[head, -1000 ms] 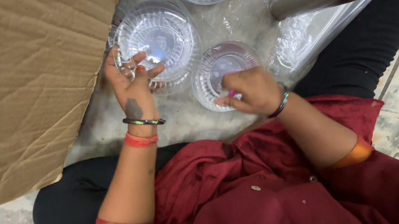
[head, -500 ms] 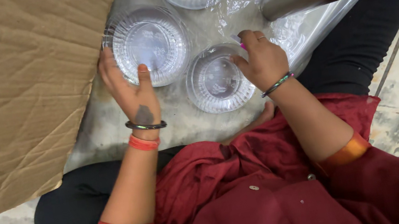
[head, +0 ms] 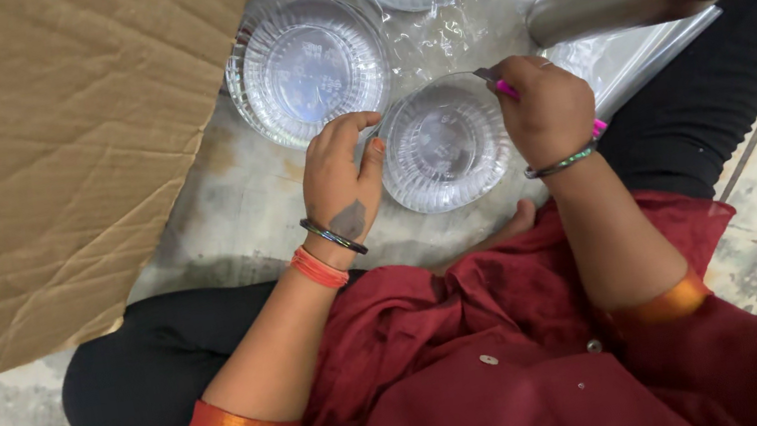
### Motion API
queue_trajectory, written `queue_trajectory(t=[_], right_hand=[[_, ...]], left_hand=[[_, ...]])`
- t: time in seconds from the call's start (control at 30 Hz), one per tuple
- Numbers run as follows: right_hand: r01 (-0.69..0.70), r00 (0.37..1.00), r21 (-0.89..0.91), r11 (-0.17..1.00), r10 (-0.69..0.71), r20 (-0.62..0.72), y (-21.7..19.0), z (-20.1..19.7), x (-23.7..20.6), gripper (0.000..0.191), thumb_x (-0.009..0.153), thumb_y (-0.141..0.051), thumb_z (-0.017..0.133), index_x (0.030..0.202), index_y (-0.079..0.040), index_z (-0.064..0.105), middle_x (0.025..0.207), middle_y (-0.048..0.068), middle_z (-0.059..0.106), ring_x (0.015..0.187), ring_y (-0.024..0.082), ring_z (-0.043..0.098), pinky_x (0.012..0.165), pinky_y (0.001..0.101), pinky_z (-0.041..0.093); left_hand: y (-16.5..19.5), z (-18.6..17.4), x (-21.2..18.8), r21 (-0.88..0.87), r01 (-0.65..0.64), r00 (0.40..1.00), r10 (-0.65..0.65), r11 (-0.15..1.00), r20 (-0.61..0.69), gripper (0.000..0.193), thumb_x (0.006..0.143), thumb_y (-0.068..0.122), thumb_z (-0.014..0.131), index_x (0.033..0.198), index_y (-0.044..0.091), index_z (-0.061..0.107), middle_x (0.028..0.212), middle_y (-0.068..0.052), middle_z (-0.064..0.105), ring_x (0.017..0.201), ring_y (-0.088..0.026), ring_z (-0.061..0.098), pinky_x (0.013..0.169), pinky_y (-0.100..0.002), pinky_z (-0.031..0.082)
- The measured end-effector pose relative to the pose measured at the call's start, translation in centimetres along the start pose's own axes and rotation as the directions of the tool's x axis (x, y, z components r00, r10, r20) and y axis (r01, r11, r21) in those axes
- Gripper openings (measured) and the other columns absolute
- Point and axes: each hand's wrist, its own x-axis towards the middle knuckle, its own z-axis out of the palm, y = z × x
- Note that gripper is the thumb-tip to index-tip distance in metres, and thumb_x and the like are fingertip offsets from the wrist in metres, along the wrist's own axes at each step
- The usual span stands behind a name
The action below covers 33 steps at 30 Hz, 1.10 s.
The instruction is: The person sits on the floor and uses a pink marker to draw circles on clear plastic plates. They pick up plates from a cardboard box, mark them, and place them on the floor.
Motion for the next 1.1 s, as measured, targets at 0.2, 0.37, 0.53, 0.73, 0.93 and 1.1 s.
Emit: queue_trajectory(t=[0.2,0.37,0.53,0.73,0.93,1.1], right_hand=[[0.002,0.996,0.448,0.894,0.039,-0.083,-1.4,-1.9,-0.5,0.006,0.103,-0.005,0.073,0.105,-0.004,0.068,0.096,0.011,0.071,0.083,0.024,0.069,0.073,0.0328,0.053],[-0.103,0.994,0.783,0.614,0.049,0.093,-2.1,-1.5,-0.8,0.025,0.103,-0.006,0.069,0.127,0.001,0.066,0.091,0.002,0.064,0.082,0.005,0.058,0.075,0.0215,0.047],[-0.077,0.985,0.859,0.506,-0.096,0.145,-1.8,-1.5,-1.7,0.034,0.105,-0.009,0.069,0.138,0.001,0.063,0.091,0.0,0.061,0.081,0.006,0.053,0.076,0.0211,0.045],[-0.138,0.973,0.964,0.226,-0.152,0.174,-0.8,-0.3,-1.9,0.058,0.099,-0.031,0.082,0.138,-0.004,0.048,0.094,-0.001,0.054,0.08,0.005,0.046,0.073,0.0202,0.037],[-0.179,0.935,0.892,0.415,-0.21,0.286,0.2,-0.3,-1.7,0.091,0.067,-0.055,0.092,0.128,-0.007,0.045,0.103,-0.001,0.052,0.075,0.005,0.044,0.066,0.0209,0.038],[-0.175,0.885,0.815,0.553,-0.274,0.376,0.6,-1.3,-1.7,0.095,0.057,-0.058,0.094,0.122,-0.006,0.048,0.096,0.001,0.053,0.071,0.007,0.044,0.064,0.0228,0.04]], left_hand=[[0.4,0.5,-0.5,-0.159,-0.104,0.995,0.104,0.982,-0.013,0.058,0.1,0.023,0.074,0.148,0.004,0.045,0.138,-0.019,0.063,0.125,-0.033,0.062,0.103,-0.041,0.05],[0.9,0.5,-1.0,-0.698,0.365,0.929,-0.291,0.616,0.229,0.063,0.103,0.018,0.062,0.158,0.013,0.032,0.116,-0.013,0.073,0.084,-0.013,0.073,0.066,-0.024,0.058],[0.4,-1.2,-0.4,-0.767,0.228,0.955,-0.291,0.6,0.056,0.06,0.112,0.015,0.065,0.164,0.013,0.035,0.113,-0.018,0.075,0.085,-0.012,0.064,0.069,-0.024,0.055],[0.9,-2.2,0.0,-0.813,0.225,0.936,-0.351,0.538,0.026,0.062,0.107,0.015,0.064,0.161,0.015,0.033,0.111,-0.013,0.07,0.08,-0.018,0.075,0.063,-0.025,0.057],[1.5,-3.8,0.5,-0.776,0.268,0.954,-0.269,0.571,0.131,0.06,0.108,0.015,0.062,0.162,0.011,0.034,0.109,-0.015,0.073,0.081,-0.016,0.074,0.065,-0.023,0.056],[1.6,-5.9,1.2,-0.704,0.36,0.933,-0.218,0.612,0.287,0.056,0.107,0.015,0.062,0.158,0.005,0.042,0.103,-0.015,0.074,0.079,-0.015,0.073,0.063,-0.022,0.055]])
